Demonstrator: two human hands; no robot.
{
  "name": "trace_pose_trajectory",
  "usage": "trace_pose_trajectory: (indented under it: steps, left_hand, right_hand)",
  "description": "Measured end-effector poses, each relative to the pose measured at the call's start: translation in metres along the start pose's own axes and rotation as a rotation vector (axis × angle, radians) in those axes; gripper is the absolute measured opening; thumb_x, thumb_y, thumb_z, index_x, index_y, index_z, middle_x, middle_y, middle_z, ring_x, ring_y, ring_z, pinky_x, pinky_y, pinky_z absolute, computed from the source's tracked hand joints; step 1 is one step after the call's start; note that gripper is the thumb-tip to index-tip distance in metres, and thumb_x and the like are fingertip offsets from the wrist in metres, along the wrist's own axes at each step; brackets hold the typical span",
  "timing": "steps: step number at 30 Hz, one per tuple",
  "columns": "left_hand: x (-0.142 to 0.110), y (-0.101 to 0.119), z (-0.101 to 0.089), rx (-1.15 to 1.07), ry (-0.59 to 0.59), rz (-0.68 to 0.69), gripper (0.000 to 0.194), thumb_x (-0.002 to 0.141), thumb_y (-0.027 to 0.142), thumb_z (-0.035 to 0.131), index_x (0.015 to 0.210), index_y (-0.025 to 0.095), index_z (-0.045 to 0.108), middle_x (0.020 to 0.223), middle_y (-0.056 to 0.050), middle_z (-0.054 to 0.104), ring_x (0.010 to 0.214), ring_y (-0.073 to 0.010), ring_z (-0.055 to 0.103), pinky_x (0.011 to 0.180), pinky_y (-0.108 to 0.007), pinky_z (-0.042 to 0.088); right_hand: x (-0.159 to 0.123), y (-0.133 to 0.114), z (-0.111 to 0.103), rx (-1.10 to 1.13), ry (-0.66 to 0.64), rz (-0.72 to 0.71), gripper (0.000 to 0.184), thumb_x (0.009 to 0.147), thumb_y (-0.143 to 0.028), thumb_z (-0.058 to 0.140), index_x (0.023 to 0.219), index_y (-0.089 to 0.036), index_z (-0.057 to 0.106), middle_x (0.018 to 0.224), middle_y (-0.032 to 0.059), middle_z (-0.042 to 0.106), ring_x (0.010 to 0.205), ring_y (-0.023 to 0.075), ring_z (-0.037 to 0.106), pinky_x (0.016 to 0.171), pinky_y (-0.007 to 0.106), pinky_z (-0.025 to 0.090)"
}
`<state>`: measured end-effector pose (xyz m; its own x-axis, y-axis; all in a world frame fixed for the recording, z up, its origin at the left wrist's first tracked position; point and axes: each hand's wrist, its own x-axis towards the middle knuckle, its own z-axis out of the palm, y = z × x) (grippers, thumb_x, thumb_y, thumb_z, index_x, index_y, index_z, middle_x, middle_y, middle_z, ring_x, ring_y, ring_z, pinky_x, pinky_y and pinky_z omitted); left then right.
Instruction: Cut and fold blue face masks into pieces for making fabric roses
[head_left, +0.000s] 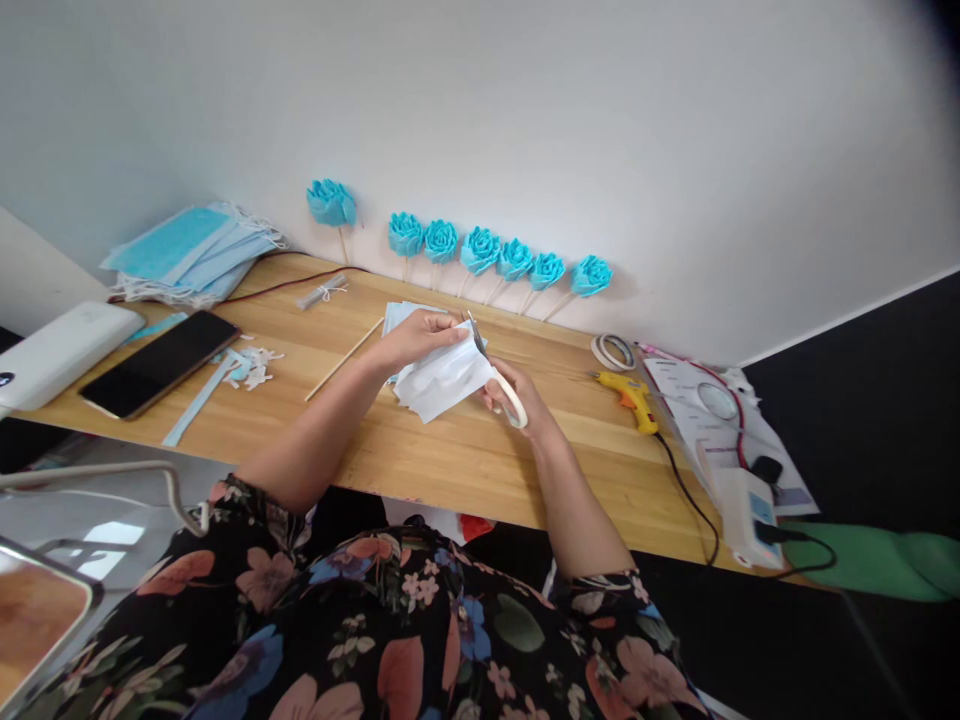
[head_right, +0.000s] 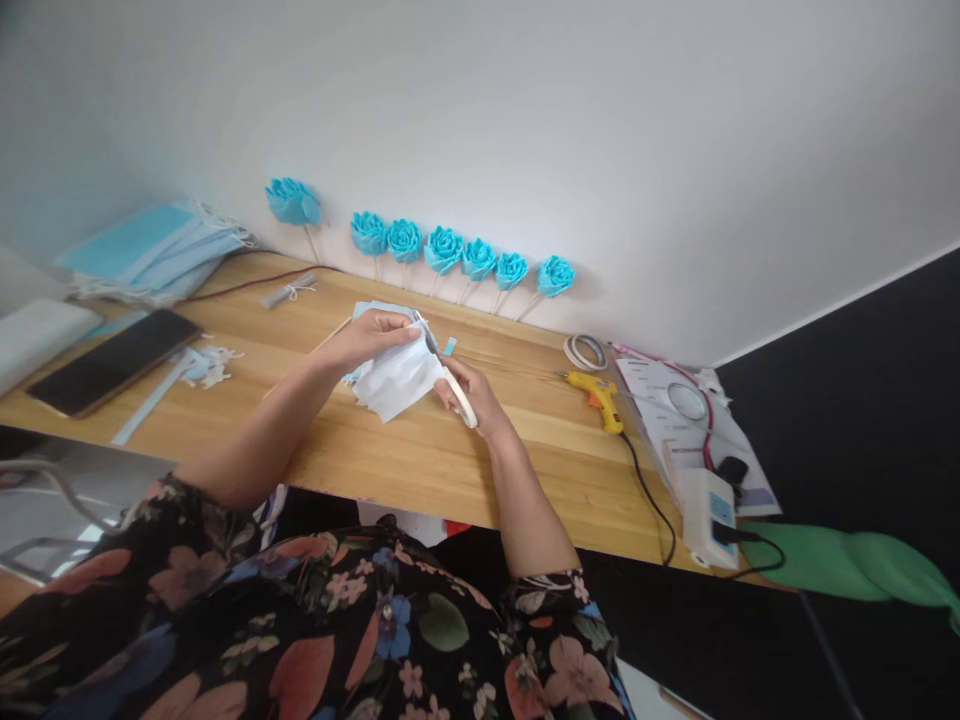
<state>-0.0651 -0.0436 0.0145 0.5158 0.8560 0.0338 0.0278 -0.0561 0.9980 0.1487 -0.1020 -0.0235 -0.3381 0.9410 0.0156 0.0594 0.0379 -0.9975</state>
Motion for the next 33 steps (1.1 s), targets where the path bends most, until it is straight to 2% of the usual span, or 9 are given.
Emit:
trace_pose_trajectory:
  steps: [7, 20, 28, 33]
  left_hand:
    - [0.0018, -0.0077, 0.0003, 0.04, -0.015, -0.029, 0.035, 0.081, 0.048, 0.069, 0.075, 0.013, 0.065, 0.065, 0.001, 0.057, 0.057, -0.0075, 0.047, 0.054, -0.021, 0.035]
    - [0.0014, -0.0069, 0.0004, 0.04, -0.013, -0.02, 0.034, 0.08, 0.045, 0.07, 0.074, 0.013, 0.065, 0.064, 0.001, 0.057, 0.056, -0.0072, 0.046, 0.053, -0.02, 0.034]
    - [0.0021, -0.0085, -0.0006, 0.026, -0.043, 0.006, 0.034, 0.082, 0.046, 0.069, 0.075, 0.012, 0.066, 0.064, 0.001, 0.058, 0.056, -0.0076, 0.048, 0.053, -0.021, 0.035]
    - [0.0017, -0.0083, -0.0008, 0.005, -0.049, 0.017, 0.034, 0.082, 0.046, 0.069, 0.076, 0.013, 0.067, 0.064, 0.0, 0.059, 0.056, -0.0076, 0.049, 0.052, -0.02, 0.035]
  right_hand:
    - [-0.0014, 0.002, -0.0014, -0.013, -0.019, 0.001, 0.064, 0.073, -0.07, 0.071, 0.11, -0.017, 0.063, 0.065, -0.0046, 0.051, 0.051, 0.0076, 0.044, 0.046, 0.022, 0.033]
    - [-0.0018, 0.0023, -0.0004, 0.07, -0.039, 0.007, 0.049, 0.074, -0.061, 0.076, 0.09, -0.017, 0.061, 0.068, -0.0029, 0.054, 0.049, 0.0053, 0.043, 0.044, 0.021, 0.03]
    - [-0.0017, 0.0055, -0.0006, 0.096, -0.011, 0.042, 0.054, 0.071, -0.062, 0.078, 0.097, -0.016, 0.066, 0.066, -0.0032, 0.055, 0.047, 0.005, 0.042, 0.043, 0.02, 0.03]
    - [-0.0015, 0.0064, -0.0005, 0.093, 0.003, 0.045, 0.052, 0.072, -0.057, 0.078, 0.101, -0.016, 0.067, 0.065, -0.003, 0.055, 0.047, 0.0049, 0.043, 0.042, 0.02, 0.03]
